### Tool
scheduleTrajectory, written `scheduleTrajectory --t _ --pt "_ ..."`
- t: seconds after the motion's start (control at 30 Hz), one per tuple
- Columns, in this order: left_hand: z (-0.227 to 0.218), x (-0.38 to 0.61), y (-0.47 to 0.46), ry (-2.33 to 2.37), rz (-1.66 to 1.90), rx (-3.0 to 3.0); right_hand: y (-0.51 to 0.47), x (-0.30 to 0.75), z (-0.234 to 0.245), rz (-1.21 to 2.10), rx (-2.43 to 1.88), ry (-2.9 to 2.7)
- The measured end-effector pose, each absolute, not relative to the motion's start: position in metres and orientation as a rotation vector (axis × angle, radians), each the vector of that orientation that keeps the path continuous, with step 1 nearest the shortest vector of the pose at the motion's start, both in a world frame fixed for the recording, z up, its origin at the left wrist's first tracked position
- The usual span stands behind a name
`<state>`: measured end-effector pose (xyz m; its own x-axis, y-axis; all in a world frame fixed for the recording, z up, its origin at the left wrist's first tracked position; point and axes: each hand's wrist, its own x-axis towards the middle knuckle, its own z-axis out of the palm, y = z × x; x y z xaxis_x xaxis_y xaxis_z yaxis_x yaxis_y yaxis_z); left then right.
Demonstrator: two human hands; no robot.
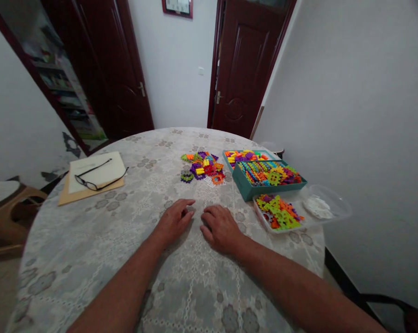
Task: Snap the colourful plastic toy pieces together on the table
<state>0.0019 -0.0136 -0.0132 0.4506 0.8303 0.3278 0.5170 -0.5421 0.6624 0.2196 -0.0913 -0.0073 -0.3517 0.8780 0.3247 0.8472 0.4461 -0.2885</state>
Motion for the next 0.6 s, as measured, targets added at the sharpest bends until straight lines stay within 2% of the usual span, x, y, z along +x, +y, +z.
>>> scheduleTrajectory --t 0.23,0.43,0.6 --pt "-0.004 0.008 0.013 1.305 0.986 2.115 -0.095 0.216 -0.012 0.126 -1.433 -2.208" --pt "0.020 0.018 0.089 1.360 1.154 2.482 -0.093 0.216 -0.014 0.162 -1.426 -2.166" --pt "0.054 0.048 0.178 1.605 0.875 2.528 -0.092 0.215 -0.014 0.247 -1.442 -2.125"
